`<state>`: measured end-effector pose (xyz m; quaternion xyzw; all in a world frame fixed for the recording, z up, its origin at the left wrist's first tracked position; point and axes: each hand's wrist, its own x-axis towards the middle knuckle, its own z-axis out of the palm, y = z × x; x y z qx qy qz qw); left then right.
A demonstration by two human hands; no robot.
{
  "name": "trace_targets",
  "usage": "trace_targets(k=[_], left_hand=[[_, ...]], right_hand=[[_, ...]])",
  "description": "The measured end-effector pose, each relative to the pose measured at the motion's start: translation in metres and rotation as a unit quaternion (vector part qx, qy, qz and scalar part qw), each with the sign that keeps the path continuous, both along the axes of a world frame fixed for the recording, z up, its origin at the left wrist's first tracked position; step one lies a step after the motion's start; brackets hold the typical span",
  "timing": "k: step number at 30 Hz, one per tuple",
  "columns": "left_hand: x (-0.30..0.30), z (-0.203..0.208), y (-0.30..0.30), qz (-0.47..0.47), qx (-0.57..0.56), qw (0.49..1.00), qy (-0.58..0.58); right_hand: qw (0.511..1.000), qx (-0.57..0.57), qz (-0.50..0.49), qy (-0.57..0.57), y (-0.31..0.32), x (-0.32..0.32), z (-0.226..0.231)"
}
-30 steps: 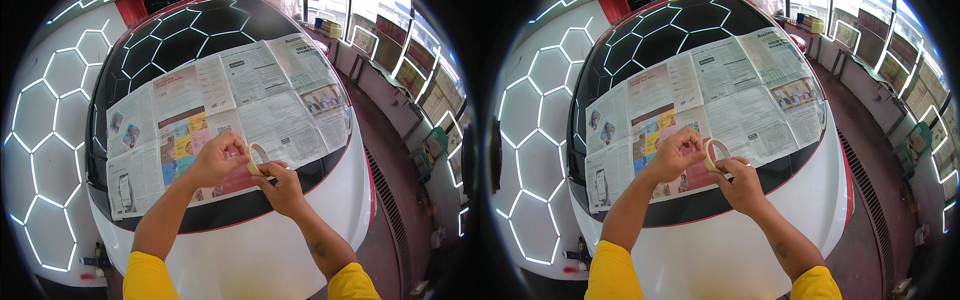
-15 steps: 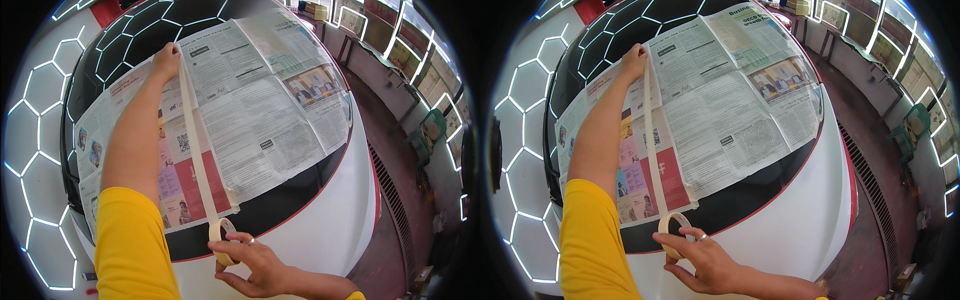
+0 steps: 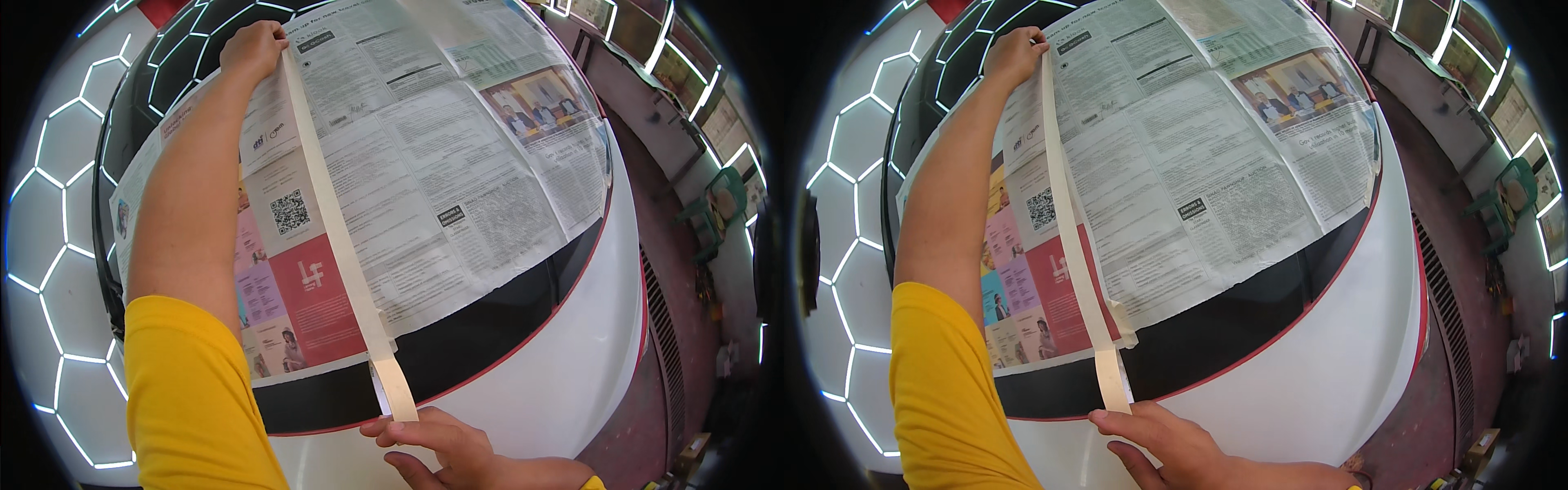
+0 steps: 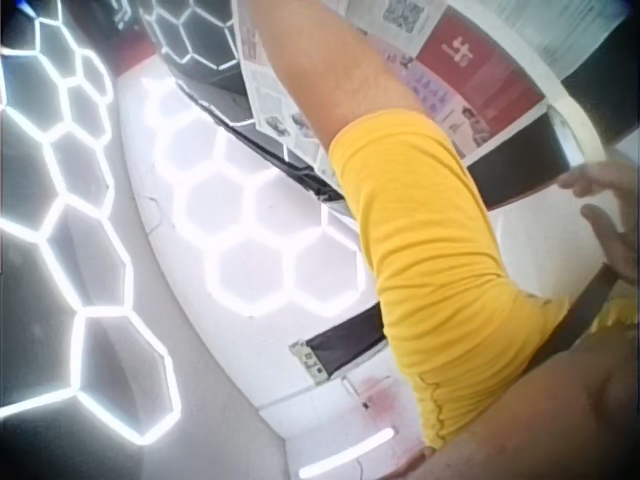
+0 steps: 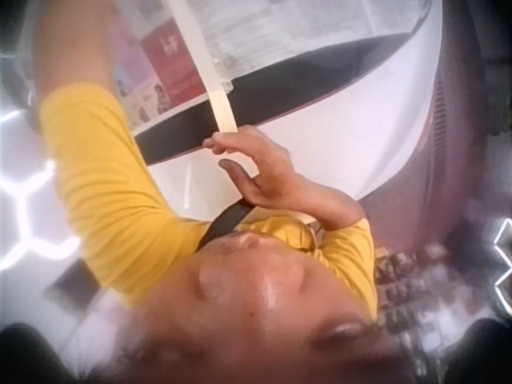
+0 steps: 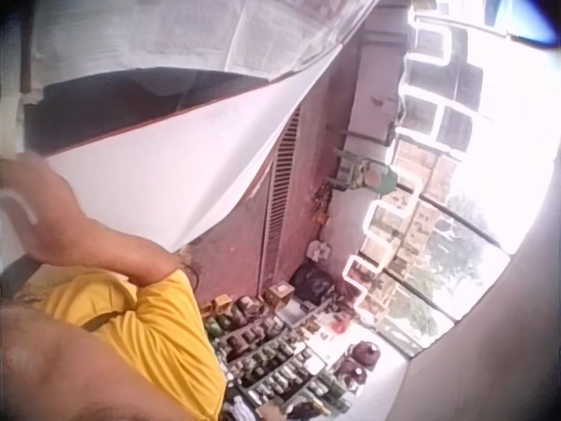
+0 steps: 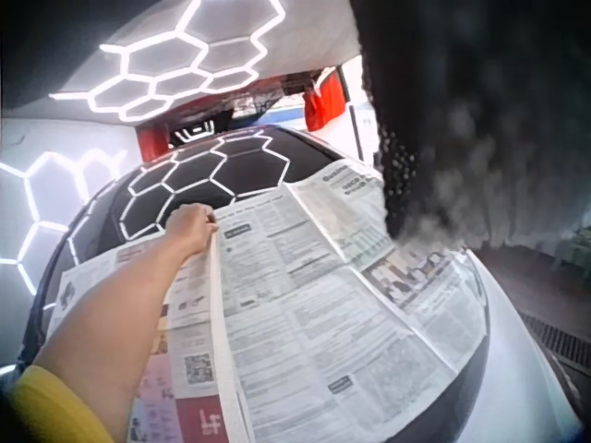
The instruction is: The person places sheets of newspaper over the windshield and rear window of a red car, securing them with masking tape. They then apply masking tape along the roofline and edges of the vehicle to protect the paint during a detailing process.
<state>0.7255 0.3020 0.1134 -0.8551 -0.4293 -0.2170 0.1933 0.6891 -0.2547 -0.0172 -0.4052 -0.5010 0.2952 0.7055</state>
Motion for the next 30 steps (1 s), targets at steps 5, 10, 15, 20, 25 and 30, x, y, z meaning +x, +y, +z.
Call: trace_targets(k=[5, 10, 15, 20, 25, 30], left_hand=[[0.003, -0.002, -0.009, 0.022, -0.018, 1.000, 0.008], [-0.002, -0.014, -0.009, 0.011, -0.019, 0.998, -0.056], [-0.004, -0.027, -0.001, 0.000, 0.053, 0.993, -0.101], [-0.005, -0.024, -0.015, -0.003, 0.007, 0.998, -0.065], [-0.011, -0.029, -0.012, -0.019, 0.035, 0.998, -0.056], [-0.012, -0.025, -0.016, -0.021, -0.010, 0.999, -0.035]], right_hand=[[1.000, -0.015, 0.005, 0.008, 0.003, -0.003, 0.005], [0.999, -0.045, -0.023, 0.017, 0.000, -0.008, -0.001], [0.994, -0.087, -0.049, 0.041, -0.002, -0.019, -0.007], [0.991, -0.047, -0.096, -0.077, 0.005, -0.011, 0.004], [0.989, -0.106, -0.059, -0.089, 0.002, -0.009, 0.010], [0.976, -0.079, -0.108, -0.175, 0.004, -0.007, 0.024]])
